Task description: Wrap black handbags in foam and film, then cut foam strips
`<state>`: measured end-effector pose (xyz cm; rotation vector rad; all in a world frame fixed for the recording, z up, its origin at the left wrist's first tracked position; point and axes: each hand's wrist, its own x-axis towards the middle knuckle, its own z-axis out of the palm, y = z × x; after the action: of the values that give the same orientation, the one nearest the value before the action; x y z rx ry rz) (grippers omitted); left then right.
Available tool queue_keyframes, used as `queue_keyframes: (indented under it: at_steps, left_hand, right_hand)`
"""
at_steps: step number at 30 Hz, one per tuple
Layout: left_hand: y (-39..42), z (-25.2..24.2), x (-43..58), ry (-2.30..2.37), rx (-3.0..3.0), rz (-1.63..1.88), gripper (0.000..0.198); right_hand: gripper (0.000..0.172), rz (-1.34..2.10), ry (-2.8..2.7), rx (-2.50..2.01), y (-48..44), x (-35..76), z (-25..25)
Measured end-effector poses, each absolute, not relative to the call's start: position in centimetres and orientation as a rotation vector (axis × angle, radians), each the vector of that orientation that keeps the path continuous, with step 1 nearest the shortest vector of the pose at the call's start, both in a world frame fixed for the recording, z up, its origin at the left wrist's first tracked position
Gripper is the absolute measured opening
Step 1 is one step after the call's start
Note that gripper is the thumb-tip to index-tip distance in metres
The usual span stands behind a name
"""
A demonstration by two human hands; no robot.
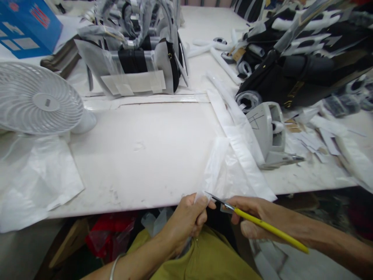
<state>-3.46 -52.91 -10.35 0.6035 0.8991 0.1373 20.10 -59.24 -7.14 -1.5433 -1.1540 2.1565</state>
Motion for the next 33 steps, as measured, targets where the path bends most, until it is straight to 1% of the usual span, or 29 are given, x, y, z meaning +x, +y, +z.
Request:
queue_keyframes:
  at_steps: [3,6,9,14,20,28,33]
  left_hand:
    - [-53.0,-10.6,-3.3,0.900,0.626,0.154,0.048]
    - [-53.0,-10.6,-3.1,0.913,0.609,0.137,0.048]
    - [-52.8,-10.5,-3.1,0.918,0.585,0.116,0.048]
    - [-52.3,-10.3,-2.9,0.915,0.537,0.089,0.045]
    - [-52.0,-10.2,-2.5,0.931,0.568,0.044,0.040]
    - [-50.5,-10.3,-1.9,0.892,0.516,0.009,0.040]
    - [-49.7,-10.4,-2.1,0.835,0.500,-0.047,0.038]
  right_hand:
    - [0.051,2.181,-1.174,-1.548,-58.5,19.3,-8.1]
    - [0.051,2.180,-1.104,-1.530,-58.6,19.0,-8.9]
    - [0.048,2.186,-1.037,-1.534,-58.9,19.0,-9.2]
    - [0.051,2.208,-0.933,-1.557,-58.9,19.5,-9.2]
    - [0.048,2.243,-1.039,-1.422,-57.4,19.5,-9.4]
    - [0.055,2.281,-0.996,-1.571,-55.6,19.9,-9.2]
    - [0.062,2.355,-1.092,-1.467,-54.4,19.8,-8.5]
